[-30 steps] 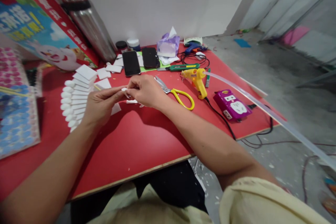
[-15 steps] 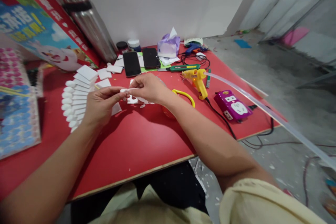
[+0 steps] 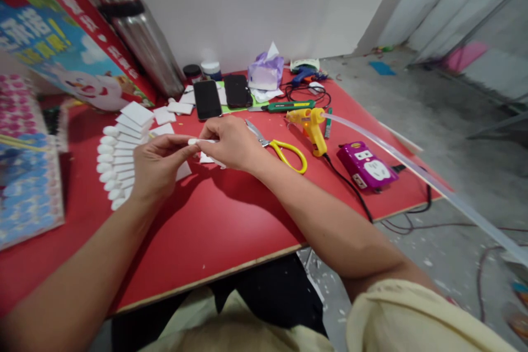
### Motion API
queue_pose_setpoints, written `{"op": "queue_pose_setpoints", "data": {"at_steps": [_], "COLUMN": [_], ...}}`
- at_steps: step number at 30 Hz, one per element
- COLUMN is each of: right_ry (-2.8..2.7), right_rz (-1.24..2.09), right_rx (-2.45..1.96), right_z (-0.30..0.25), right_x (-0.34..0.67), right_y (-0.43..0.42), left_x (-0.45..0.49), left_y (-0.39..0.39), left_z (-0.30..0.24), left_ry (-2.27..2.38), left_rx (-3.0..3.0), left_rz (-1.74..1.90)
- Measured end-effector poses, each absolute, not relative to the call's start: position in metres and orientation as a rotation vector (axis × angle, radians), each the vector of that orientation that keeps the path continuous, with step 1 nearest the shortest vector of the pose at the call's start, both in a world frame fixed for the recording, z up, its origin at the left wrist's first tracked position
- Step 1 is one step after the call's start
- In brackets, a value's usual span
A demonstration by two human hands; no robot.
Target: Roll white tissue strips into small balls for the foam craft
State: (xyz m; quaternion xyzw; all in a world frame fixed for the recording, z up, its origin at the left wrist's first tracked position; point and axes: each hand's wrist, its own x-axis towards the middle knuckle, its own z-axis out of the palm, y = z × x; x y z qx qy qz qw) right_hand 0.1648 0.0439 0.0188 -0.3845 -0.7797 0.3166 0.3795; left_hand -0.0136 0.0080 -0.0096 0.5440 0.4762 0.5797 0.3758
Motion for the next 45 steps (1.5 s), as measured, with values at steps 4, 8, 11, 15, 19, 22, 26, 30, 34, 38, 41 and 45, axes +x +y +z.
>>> {"op": "queue_pose_setpoints", "data": {"at_steps": [4,8,11,15,19,22,26,30,34,38,41,45], "right_ry": [-2.044,-2.075,-2.110,-2.152,-2.091,-1.985,-1.886,-1.739,-1.332,-1.058,-0.966,-0.915], "right_rz": [0.912,1.020,1.038,0.952,0.977,1.014,0.997,1.295,1.922,2.468,2.577,2.546], "right_rx": [-0.838,-0.769,-0.744,-0.714,-0.762,-0.884,-0.984,-0.951,-0.911,-0.738,-0.663,-0.711], "right_z": [0.020,0.020,0.020,0.023,0.023,0.020,0.015,0.018,0.025,0.025,0.025,0.027], "right_x": [0.169,0.173,0.174,0.176,0.172,0.165,0.158,0.160,0.170,0.175,0.172,0.169], "right_y": [0.043,0.043,0.045,0.047,0.043,0.040,0.038,0.042,0.052,0.058,0.054,0.048], "left_x": [-0.018,-0.024,-0.024,-0.020,-0.017,-0.016,-0.016,-0.018,-0.020,-0.022,-0.024,-0.026], "left_y": [0.008,0.010,0.011,0.009,0.007,0.007,0.008,0.010,0.009,0.007,0.008,0.010], "left_z": [-0.006,-0.006,-0.008,-0.008,-0.008,-0.009,-0.011,-0.010,-0.003,0.003,0.002,-0.001], "left_ry": [1.211,1.184,1.182,1.120,1.173,1.216,1.220,1.216,1.161,1.143,1.155,1.169], "left_rx": [1.377,1.418,1.453,1.385,1.375,1.364,1.452,1.524,1.573,1.643,1.650,1.706], "left_rz": [1.457,1.402,1.373,1.357,1.394,1.445,1.414,1.430,1.407,1.381,1.388,1.371]}}
